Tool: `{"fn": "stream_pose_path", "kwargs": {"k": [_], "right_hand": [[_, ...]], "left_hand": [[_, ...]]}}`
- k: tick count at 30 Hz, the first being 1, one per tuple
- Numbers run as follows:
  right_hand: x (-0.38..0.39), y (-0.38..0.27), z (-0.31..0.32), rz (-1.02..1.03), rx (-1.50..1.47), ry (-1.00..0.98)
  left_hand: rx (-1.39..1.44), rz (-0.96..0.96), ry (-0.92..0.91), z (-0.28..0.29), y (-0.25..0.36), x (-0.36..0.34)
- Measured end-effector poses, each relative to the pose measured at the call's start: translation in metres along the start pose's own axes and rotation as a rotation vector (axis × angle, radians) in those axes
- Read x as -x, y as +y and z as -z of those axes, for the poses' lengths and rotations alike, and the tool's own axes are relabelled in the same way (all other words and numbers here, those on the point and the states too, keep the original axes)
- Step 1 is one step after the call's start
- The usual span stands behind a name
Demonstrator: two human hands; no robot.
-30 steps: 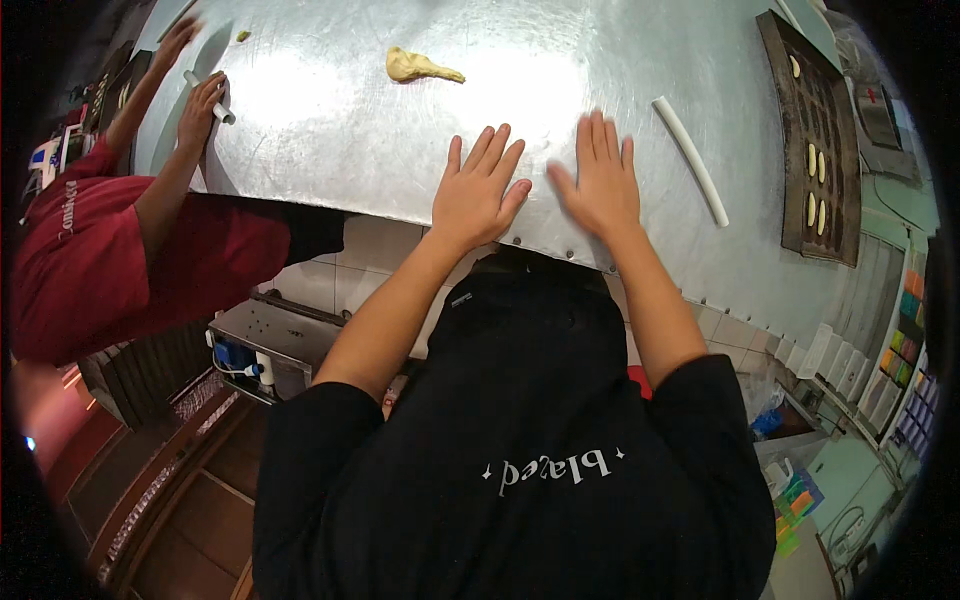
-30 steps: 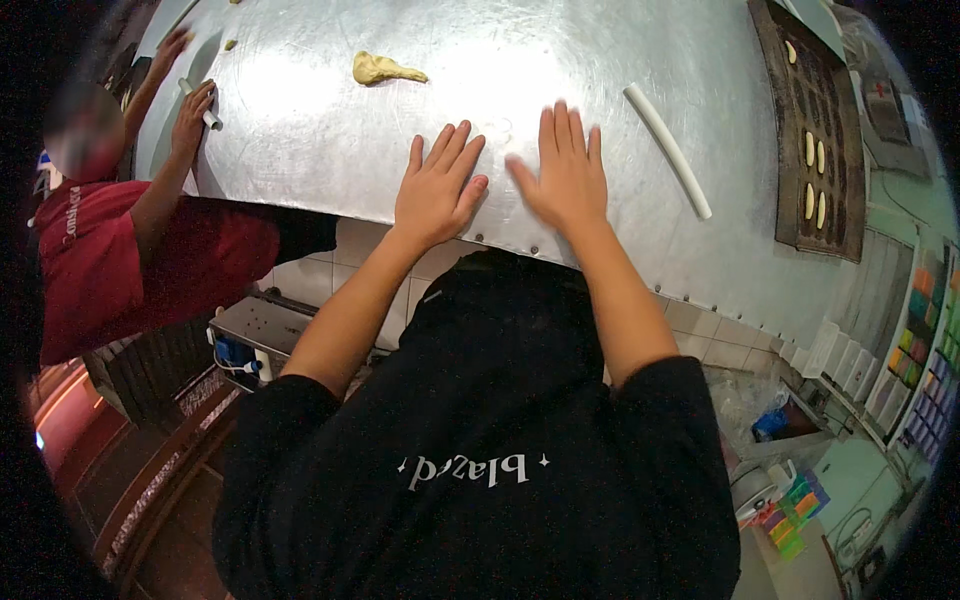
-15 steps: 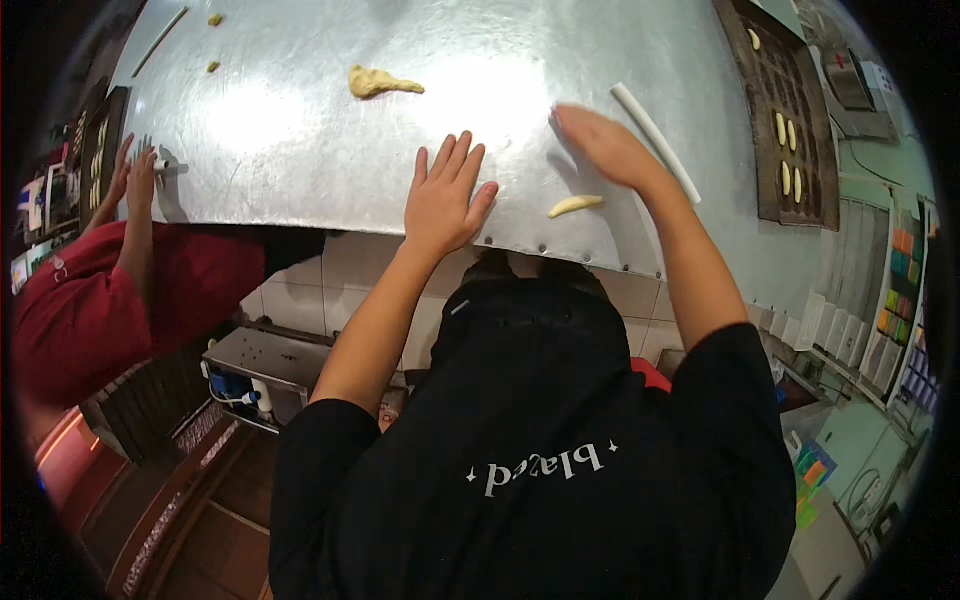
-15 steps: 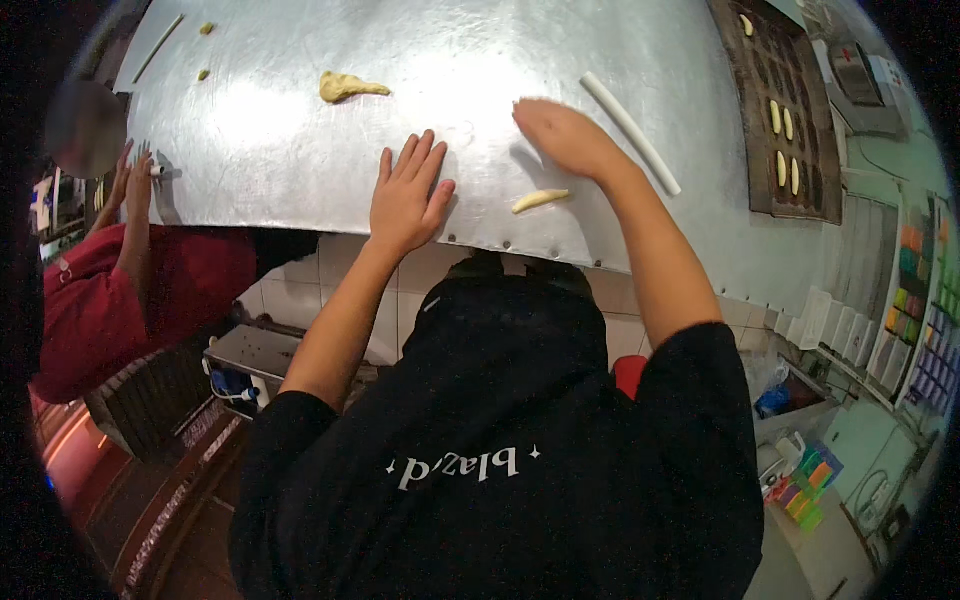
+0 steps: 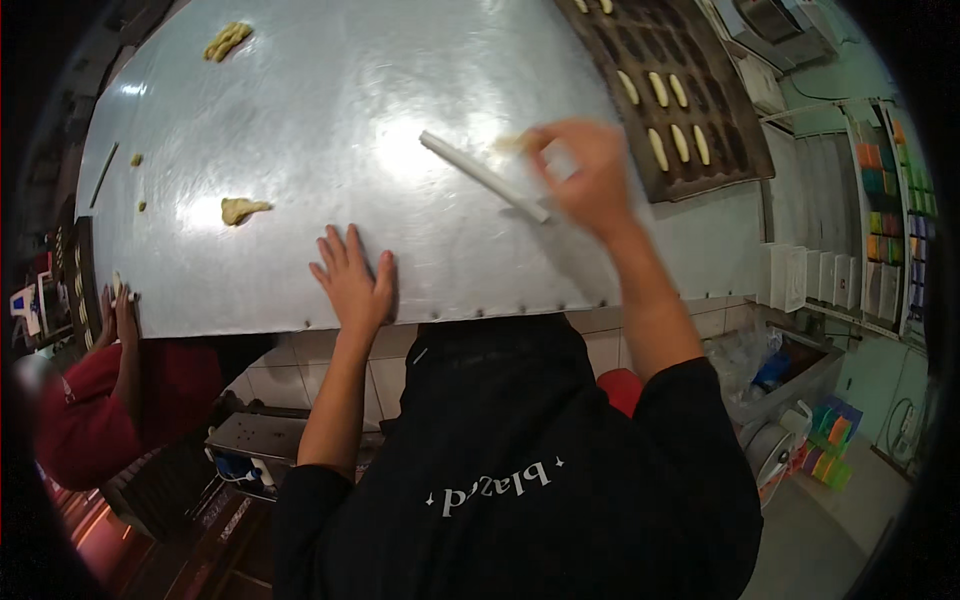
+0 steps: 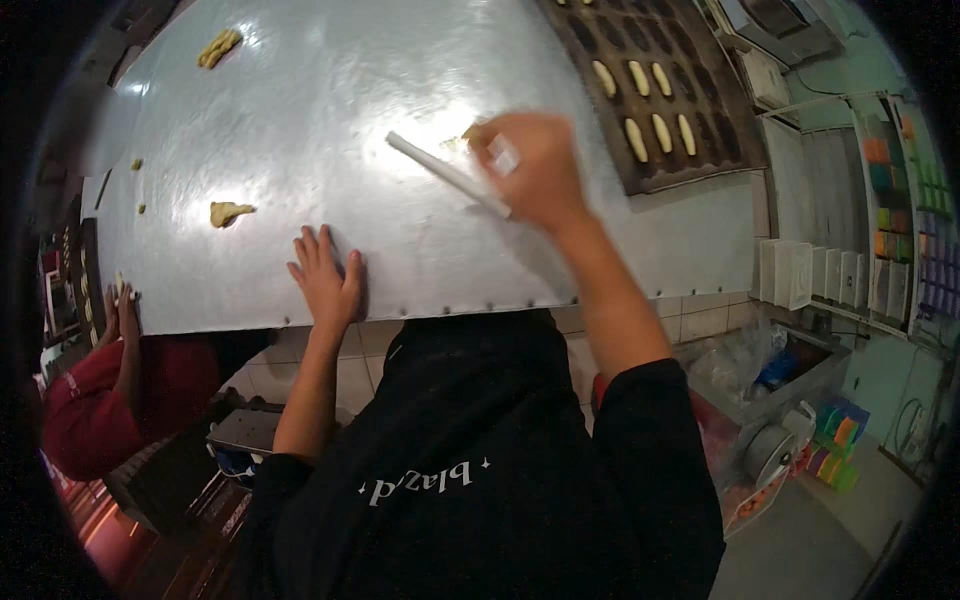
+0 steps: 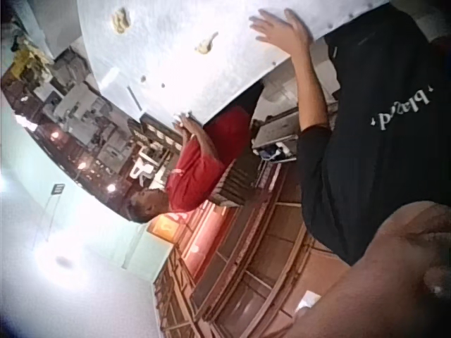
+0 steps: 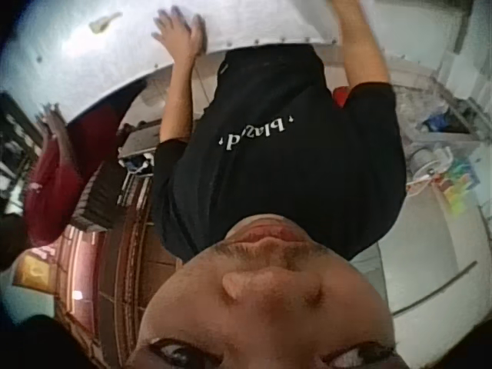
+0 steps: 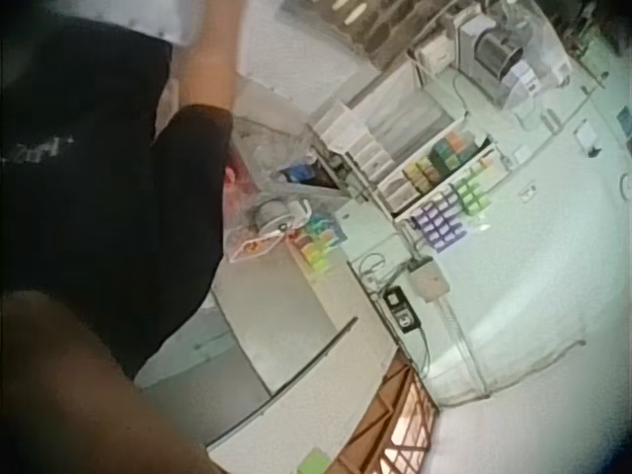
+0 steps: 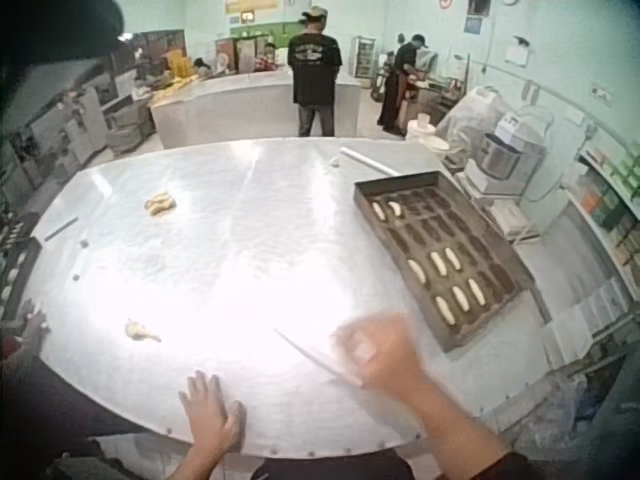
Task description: Manually roll and shape pieces of dough into small loaves and arrange them on a baking tray.
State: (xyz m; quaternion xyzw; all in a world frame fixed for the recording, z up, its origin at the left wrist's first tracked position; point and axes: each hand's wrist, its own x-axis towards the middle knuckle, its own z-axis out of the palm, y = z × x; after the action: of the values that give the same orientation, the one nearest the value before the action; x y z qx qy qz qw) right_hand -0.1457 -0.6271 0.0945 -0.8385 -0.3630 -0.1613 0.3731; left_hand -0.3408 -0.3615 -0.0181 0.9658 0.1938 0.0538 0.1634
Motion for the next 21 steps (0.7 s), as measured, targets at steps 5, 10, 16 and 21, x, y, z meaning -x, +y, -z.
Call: {"fn": "stream_pose_path", "kwargs": {"k": [5, 10, 16, 21], "right_hand": [[-0.054, 0.111, 0.138, -0.023, -0.085, 0.952], [-0.045, 0.209, 0.187, -0.018, 0.181, 1.003], [0.033, 0.311, 0.122, -0.821, 0.845, -0.19], [0.009, 0.332, 0.129, -0.956, 0.512, -0.217]], "left_hand": [[-0.13, 0.148, 0.039, -0.001, 0.028, -0.002], [-0.115, 0.132, 0.114, -0.006, 0.023, 0.0], [-0.148, 0.138, 0.135, -0.006, 0.018, 0.003], [-0.137, 0.144, 0.124, -0.001, 0.029, 0.002]]}}
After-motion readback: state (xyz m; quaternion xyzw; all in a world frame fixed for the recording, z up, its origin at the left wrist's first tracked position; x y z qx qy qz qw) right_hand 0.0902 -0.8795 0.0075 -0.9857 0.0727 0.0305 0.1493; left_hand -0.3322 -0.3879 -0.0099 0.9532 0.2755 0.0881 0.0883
